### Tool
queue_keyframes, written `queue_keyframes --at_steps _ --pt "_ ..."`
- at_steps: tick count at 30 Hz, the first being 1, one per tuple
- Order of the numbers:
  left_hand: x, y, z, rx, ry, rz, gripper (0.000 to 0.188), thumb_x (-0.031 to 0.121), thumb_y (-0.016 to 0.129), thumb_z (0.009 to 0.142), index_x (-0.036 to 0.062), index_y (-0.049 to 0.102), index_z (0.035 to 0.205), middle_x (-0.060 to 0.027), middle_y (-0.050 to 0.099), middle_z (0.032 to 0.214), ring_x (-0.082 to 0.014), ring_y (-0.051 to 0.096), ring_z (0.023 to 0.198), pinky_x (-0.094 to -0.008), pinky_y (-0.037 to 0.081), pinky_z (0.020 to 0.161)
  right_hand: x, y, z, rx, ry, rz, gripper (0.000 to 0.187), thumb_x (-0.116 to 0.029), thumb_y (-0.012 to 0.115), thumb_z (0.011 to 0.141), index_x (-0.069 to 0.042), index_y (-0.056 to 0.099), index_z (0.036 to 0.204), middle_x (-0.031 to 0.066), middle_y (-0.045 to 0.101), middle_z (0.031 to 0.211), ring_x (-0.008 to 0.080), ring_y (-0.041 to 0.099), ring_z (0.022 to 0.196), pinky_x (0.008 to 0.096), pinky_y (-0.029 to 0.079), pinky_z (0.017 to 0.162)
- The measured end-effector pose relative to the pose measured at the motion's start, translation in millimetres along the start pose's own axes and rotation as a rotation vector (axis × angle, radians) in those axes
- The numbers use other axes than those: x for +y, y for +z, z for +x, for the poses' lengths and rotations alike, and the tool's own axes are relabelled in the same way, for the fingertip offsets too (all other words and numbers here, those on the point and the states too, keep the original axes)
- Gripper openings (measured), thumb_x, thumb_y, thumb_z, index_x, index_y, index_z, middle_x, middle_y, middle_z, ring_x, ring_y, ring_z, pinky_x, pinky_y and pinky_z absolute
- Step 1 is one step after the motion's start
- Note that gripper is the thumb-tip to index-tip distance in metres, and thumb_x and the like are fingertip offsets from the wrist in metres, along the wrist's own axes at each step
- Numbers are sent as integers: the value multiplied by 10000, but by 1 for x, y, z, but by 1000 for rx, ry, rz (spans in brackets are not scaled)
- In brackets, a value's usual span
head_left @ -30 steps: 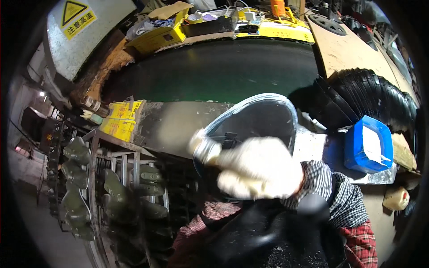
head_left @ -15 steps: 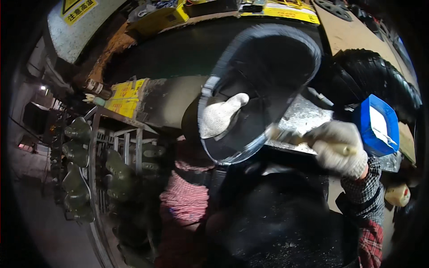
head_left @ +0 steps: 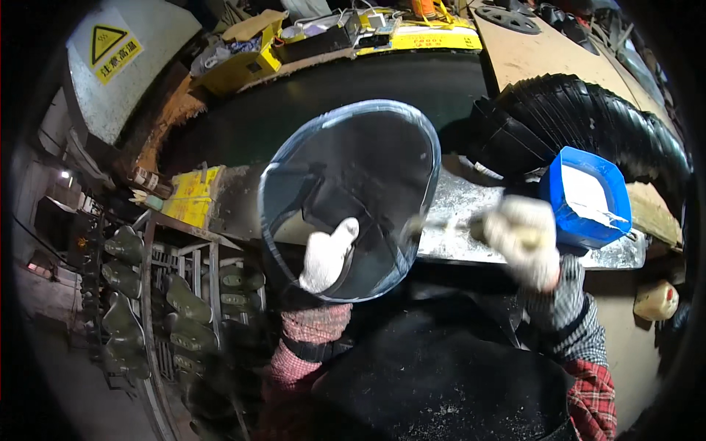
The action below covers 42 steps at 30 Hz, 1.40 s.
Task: The person repeatedly applies a white adhesive to the edges and surfaces of black shoe parts using a brush. They dip the brush into a blue container, spread the adhesive on each part, and place the treated parts on a nearby rack. The process is repeated for multiple parts throughout the clip.
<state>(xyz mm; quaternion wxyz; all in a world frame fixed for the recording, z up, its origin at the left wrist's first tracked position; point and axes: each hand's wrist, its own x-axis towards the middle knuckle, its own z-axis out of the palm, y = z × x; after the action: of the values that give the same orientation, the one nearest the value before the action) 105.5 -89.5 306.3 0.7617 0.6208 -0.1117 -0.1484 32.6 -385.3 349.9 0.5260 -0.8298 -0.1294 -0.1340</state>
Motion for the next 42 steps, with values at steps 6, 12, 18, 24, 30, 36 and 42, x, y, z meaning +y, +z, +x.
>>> queue_keyframes --at_steps 6,12,18,24,30,36,42 --pt "11 21 -21 220 -167 -177 262 152 544 1015 -72 647 1104 -117 713 1003 -161 678 857 -292 543 746 10 -9 17 342 -314 40 265 -109 522 1017 58 617 1200 128 666 985 147 663 873 224 544 755" --pt "-11 18 -14 324 -149 -66 198 128 568 999 -42 670 993 -72 702 880 -146 668 755 -288 538 663 -6 19 -34 -27 -381 23 274 -229 694 871 -8 732 1028 106 653 665 270 638 543 365 527 561" --pt "-16 46 -12 77 -6 -107 198 110 578 978 -39 624 1099 -73 694 975 -146 642 836 -291 510 745 -73 27 46 -283 -584 -66 334 -316 683 899 -42 697 1090 108 680 812 264 651 648 357 531 600" --pt "-1 22 -11 139 118 13 412 100 580 965 -53 522 1344 -102 599 1314 -213 540 1212 -356 387 1085 -25 34 69 270 -344 -120 209 -64 686 913 34 654 1094 106 673 910 175 663 785 271 529 726" --pt "33 -41 45 395 -180 -1001 432 248 551 1003 35 511 1377 -99 750 946 -253 725 729 -372 612 677 45 19 -3 177 13 -108 209 -69 681 852 31 658 1034 137 690 900 214 672 810 327 534 753" --pt "47 -163 199 603 -287 1147 519 323 558 1014 -18 463 1393 -206 586 1357 -255 575 1243 -356 557 922 49 10 -5 240 218 -180 254 -143 637 936 46 618 1103 121 651 1013 203 623 932 315 502 839" --pt "-7 -171 204 469 192 -707 297 244 608 980 -22 552 1100 -190 646 1086 -300 663 969 -421 601 828 93 8 -19 162 303 -57 348 -255 632 962 41 594 1141 105 648 962 165 618 838 288 500 776"
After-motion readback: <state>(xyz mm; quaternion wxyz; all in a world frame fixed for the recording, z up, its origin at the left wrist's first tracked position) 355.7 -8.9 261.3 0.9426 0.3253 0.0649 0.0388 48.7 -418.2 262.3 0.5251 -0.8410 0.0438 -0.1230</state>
